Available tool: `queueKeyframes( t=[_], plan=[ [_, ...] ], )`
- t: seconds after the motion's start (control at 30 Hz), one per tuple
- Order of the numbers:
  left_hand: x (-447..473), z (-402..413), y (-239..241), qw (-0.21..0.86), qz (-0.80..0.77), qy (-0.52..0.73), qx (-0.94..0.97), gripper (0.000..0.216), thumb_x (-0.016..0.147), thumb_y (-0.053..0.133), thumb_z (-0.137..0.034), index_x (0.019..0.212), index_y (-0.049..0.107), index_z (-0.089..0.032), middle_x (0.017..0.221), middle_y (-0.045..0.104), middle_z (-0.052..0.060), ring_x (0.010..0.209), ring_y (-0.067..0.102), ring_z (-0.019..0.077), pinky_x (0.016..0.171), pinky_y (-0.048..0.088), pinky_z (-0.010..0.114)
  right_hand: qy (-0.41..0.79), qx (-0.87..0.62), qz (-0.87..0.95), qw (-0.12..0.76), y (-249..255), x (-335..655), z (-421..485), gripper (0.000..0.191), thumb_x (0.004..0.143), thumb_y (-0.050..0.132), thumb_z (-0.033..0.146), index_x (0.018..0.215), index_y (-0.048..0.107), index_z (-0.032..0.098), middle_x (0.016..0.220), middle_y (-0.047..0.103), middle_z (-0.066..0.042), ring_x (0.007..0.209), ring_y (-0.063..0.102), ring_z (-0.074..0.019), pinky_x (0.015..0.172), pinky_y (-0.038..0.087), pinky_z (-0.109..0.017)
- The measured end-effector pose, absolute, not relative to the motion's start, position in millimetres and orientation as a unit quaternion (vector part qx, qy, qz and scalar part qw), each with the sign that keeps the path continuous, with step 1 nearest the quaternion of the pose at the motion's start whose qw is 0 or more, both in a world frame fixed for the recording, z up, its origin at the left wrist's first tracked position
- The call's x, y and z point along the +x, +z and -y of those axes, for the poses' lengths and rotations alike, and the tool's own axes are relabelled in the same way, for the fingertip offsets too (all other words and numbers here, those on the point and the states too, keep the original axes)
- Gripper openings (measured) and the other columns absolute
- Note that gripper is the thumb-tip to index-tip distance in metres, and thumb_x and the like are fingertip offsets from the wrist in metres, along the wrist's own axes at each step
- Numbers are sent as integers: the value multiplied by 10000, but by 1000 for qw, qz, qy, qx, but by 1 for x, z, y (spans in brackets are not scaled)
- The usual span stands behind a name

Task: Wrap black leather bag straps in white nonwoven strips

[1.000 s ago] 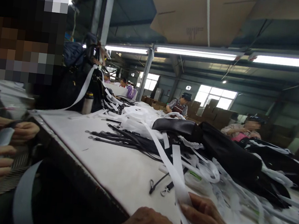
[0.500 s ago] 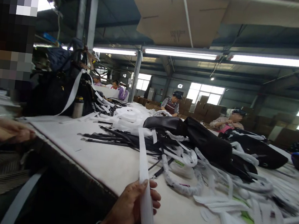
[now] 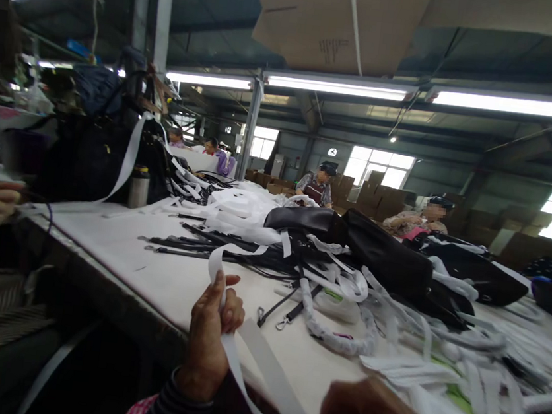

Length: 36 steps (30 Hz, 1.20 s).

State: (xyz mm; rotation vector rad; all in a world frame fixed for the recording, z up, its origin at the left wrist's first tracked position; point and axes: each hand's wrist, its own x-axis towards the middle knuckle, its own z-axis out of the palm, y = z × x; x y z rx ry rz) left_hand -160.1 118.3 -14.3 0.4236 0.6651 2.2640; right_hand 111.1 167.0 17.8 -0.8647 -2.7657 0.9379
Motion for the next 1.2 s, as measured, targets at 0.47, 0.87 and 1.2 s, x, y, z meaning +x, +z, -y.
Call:
queueKeyframes(
  t=[0.47, 0.87, 1.2],
  plan=[
    [-168, -154, -61, 400, -191, 893, 72, 463, 758, 837, -569, 842, 692, -137, 425, 416, -87, 316, 321, 34, 369, 223, 166, -93, -315, 925, 194, 49, -132, -374, 273, 882, 572, 84, 1130, 667, 146, 1190, 643, -123, 1125, 543, -257, 876, 417, -335],
    [-168, -154, -64, 435, -181, 882, 29, 479, 692, 889, -576, 817, 705, -153, 425, 445, -68, 306, 369, 27, 377, 207, 147, -99, -372, 892, 238, 34, -152, -432, 225, 907, 462, 97, 910, 681, 148, 946, 684, -95, 893, 580, -206, 755, 386, -283],
    [-160, -159, -61, 391, -232, 890, 35, 539, 724, 835, -637, 857, 655, -147, 464, 432, -85, 348, 331, 27, 391, 211, 157, -80, -371, 824, 421, 111, -120, -391, 261, 969, 417, 211, 860, 650, 170, 776, 613, -44, 721, 511, -195, 655, 311, -297]
  ],
)
